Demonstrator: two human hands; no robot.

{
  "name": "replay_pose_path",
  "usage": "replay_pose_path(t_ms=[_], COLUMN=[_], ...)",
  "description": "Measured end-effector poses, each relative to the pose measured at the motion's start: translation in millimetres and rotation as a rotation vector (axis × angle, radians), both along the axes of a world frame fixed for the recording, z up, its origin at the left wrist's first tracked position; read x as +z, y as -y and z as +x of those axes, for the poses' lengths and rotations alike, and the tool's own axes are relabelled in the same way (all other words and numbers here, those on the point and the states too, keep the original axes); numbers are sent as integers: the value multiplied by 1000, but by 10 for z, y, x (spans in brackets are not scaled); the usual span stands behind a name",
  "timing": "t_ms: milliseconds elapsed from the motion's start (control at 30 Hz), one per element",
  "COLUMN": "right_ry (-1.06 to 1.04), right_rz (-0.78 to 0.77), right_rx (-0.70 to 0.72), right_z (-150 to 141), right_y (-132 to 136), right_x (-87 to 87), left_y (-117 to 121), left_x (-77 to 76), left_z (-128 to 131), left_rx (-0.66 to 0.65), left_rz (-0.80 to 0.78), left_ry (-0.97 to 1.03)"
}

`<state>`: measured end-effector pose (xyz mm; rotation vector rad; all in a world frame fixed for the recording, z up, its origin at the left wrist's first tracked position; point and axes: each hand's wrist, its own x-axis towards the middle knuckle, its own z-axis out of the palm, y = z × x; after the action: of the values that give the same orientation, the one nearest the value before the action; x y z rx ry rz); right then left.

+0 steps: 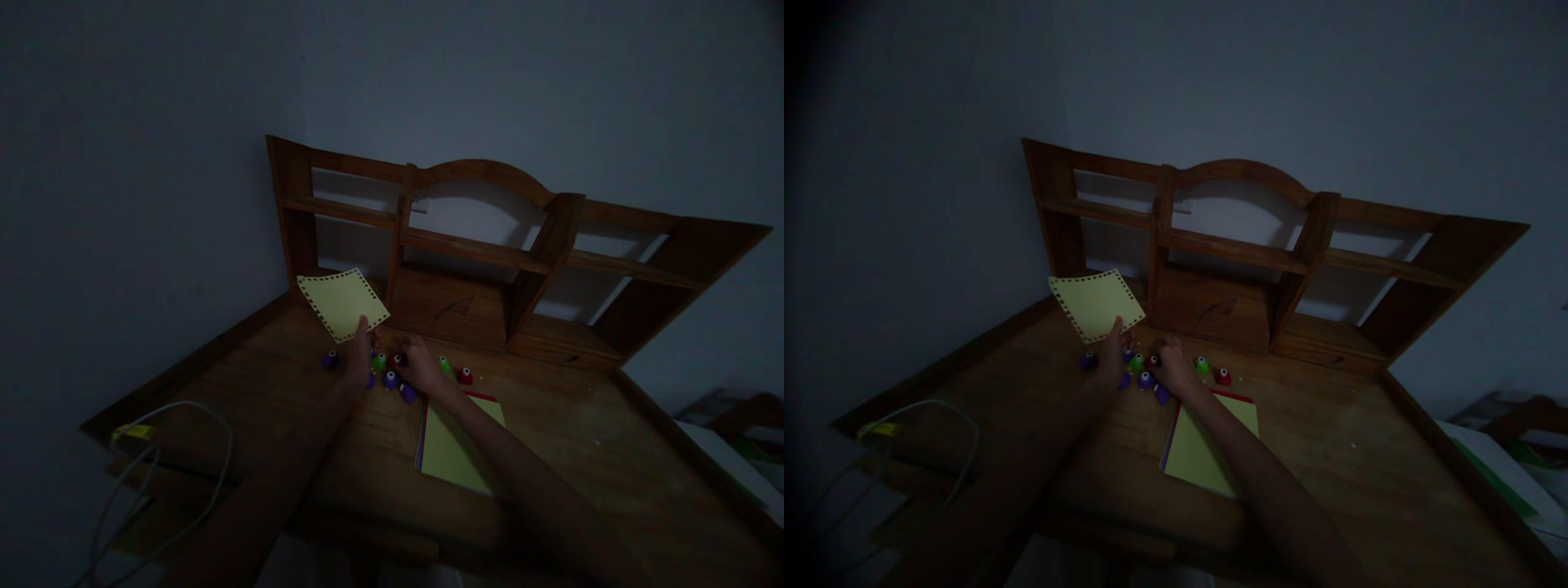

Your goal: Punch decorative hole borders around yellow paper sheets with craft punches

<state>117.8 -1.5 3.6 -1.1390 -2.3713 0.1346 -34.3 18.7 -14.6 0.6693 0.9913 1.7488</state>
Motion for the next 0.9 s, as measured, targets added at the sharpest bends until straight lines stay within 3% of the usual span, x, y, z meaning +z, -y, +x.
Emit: replay_pose_path(t_ms=[100, 200, 333, 600, 800, 900], right_ry=[-260, -653, -996, -1159, -977, -1009], right_rz=[-57, -195, -405, -730, -790, -808], right_rx=[-60, -128, -64, 7, -3, 19], right_z=[67, 197, 436, 681, 741, 801], right_y=[-35, -87, -101, 11, 163, 242], right_x=[16, 70, 141, 77, 70, 39], left_y=[3, -7, 7, 75, 75, 88], left_x=[5, -8, -9, 36, 26, 44], left_z=[5, 2, 13, 46, 45, 50], left_rx=[-9, -22, -16, -17, -13, -27], left_rz=[6, 2, -4, -63, -31, -64], left_ry=[25, 26, 2, -43, -26, -35])
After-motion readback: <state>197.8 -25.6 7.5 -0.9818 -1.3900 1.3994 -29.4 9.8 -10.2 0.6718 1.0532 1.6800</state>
